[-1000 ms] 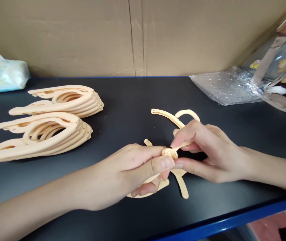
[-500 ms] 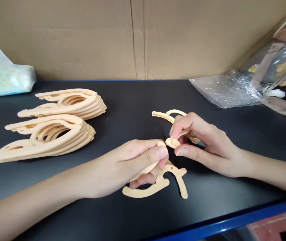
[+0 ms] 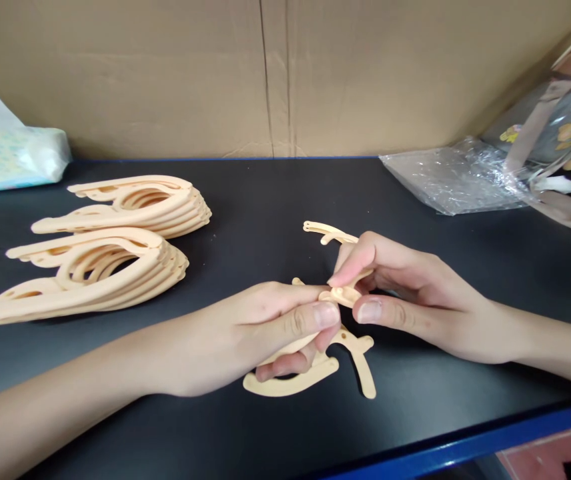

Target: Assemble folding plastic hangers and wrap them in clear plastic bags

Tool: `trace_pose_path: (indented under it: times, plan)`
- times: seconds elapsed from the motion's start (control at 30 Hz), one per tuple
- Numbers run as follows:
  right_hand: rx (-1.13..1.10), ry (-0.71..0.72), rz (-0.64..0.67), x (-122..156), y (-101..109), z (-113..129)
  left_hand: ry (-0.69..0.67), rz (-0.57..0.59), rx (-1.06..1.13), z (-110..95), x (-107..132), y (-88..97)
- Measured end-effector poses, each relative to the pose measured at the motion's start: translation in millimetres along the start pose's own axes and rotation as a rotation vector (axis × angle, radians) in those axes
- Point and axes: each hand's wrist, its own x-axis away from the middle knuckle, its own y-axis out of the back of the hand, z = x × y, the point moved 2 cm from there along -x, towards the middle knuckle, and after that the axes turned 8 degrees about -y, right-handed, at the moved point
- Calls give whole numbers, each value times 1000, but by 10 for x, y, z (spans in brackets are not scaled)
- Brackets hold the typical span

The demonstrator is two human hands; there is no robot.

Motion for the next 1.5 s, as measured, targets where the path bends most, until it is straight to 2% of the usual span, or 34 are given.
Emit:
trace_pose_path:
  times: [0.3, 0.57, 0.87, 0.97, 1.07, 1.2, 1.3, 1.37, 1.5]
  plan:
    - [-29, -20, 58, 4, 0, -11, 11, 9, 106, 28, -10, -30]
    - [-30, -1, 35, -4, 28, -30, -4, 43, 187, 22, -19, -26]
    - [75, 15, 68, -56, 19, -24, 0, 89, -15, -6, -45, 4]
    - [108, -6, 37, -48, 24, -42, 7, 68, -136, -17, -31, 17]
    - [96, 4, -7, -35, 47, -62, -24, -6, -319, -39, 10, 8]
    - [109, 32, -129, -18, 95, -46, -102, -149, -684, -67, 93, -78]
    - [136, 64, -222, -6, 121, -5, -200, -197, -919, -71, 138, -185]
    - [164, 83, -249, 5, 128, 14, -251, -231, -1048, -64, 150, -237]
    - [267, 80, -260, 27, 131, 8, -268, -354, -1387, -32, 146, -274]
